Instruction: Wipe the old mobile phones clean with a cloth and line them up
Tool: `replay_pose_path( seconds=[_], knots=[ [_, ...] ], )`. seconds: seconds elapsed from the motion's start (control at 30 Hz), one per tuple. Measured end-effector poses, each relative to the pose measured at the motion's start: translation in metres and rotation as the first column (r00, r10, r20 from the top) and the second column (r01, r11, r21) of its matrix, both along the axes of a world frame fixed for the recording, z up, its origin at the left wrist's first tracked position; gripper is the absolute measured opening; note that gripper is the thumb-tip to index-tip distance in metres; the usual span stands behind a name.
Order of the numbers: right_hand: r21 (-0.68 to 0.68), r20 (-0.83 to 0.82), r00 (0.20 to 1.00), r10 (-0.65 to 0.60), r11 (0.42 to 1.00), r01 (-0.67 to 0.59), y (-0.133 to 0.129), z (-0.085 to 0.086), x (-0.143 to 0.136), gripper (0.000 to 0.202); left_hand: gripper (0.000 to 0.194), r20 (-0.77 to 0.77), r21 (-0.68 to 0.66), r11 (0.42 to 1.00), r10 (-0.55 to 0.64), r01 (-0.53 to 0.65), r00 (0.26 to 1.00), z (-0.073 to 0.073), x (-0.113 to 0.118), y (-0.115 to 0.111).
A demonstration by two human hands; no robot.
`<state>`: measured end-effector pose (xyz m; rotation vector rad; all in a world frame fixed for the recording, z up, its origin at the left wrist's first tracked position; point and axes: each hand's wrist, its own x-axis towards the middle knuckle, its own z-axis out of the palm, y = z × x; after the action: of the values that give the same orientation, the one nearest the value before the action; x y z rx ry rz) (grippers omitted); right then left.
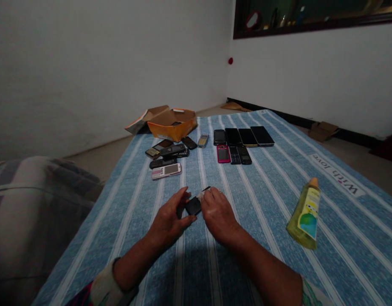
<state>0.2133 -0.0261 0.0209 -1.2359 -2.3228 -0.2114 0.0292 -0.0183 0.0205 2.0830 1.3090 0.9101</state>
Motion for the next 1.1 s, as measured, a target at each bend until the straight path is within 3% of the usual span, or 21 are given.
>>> replay_pose_path(
  seconds=[0.2, 0.3, 0.47, 0.53, 0.63, 0.8, 1.0, 1.1],
  knots=[
    [0.113, -0.009, 0.993, 0.115, 0.987, -0.114, -0.009, -0.010, -0.016, 0.022, 0.071, 0.009, -0.003, 1.000, 0.009, -0.009, 1.000, 0.001, 0.001, -0.001],
    [0.054, 0.001, 1.000, 0.027, 0.998, -0.027, 0.002, -0.006, -0.007, 0.019, 0.078, 0.000, -0.016, 1.000, 0.009, -0.009, 1.000, 0.001, 0.001, -0.002],
    [-0.019, -0.073, 0.977, -0.199, 0.980, 0.198, 0.027, -0.003, 0.033, 0.022, 0.080, -0.021, -0.012, 1.000, 0.011, -0.011, 1.000, 0.002, 0.002, -0.002],
    [-0.015, -0.141, 0.965, -0.223, 0.975, 0.223, 0.029, -0.005, 0.041, 0.027, 0.080, -0.031, -0.004, 1.000, 0.009, -0.009, 0.999, 0.002, 0.002, -0.002],
    [0.010, -0.196, 0.969, -0.154, 0.987, 0.159, 0.025, -0.005, 0.033, 0.028, 0.079, -0.033, 0.009, 1.000, 0.005, -0.005, 0.999, 0.003, 0.003, -0.002],
    [0.005, -0.048, 0.998, 0.033, 0.999, -0.032, 0.018, 0.002, 0.001, 0.018, 0.079, -0.042, 0.028, 1.000, 0.015, -0.013, 0.999, 0.003, 0.004, -0.003],
    [-0.036, 0.025, 0.989, -0.147, 0.988, 0.148, 0.028, 0.005, 0.015, 0.019, 0.079, -0.032, 0.021, 1.000, 0.024, -0.023, 0.999, 0.001, 0.004, -0.003],
    [-0.018, 0.026, 0.988, -0.152, 0.988, 0.153, 0.022, 0.002, 0.014, 0.018, 0.078, -0.033, 0.043, 0.999, 0.024, -0.023, 0.999, 0.001, 0.004, -0.003]
  ],
)
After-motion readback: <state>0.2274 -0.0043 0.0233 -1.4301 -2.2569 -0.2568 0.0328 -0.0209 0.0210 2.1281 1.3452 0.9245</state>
